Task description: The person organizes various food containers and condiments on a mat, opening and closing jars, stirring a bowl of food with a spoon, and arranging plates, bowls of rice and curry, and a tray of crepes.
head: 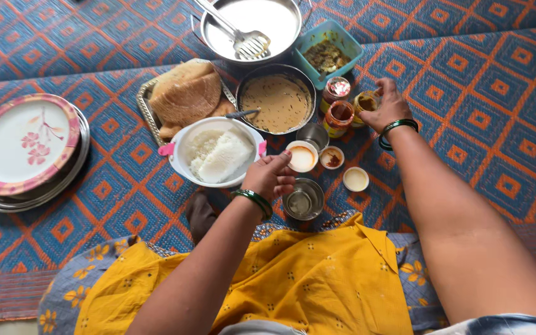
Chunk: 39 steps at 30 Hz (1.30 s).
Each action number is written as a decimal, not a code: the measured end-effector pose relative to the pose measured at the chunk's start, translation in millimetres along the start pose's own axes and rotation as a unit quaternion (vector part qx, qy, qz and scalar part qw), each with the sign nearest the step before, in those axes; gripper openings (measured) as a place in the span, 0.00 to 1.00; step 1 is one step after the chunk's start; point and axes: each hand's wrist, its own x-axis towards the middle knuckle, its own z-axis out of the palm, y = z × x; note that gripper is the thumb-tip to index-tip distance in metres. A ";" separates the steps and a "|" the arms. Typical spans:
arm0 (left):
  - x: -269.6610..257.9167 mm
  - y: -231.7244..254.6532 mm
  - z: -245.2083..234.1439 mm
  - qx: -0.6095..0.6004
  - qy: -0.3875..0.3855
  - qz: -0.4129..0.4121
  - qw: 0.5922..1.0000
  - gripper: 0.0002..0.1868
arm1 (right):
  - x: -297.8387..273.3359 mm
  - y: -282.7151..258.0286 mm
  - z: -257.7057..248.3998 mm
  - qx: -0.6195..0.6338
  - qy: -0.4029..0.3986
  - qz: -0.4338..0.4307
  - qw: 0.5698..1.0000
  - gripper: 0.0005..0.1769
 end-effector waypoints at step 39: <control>-37.5 6.1 25.0 -0.011 0.006 0.017 1.000 0.16 | -97.4 51.2 -12.1 -0.007 0.105 0.106 0.989 0.54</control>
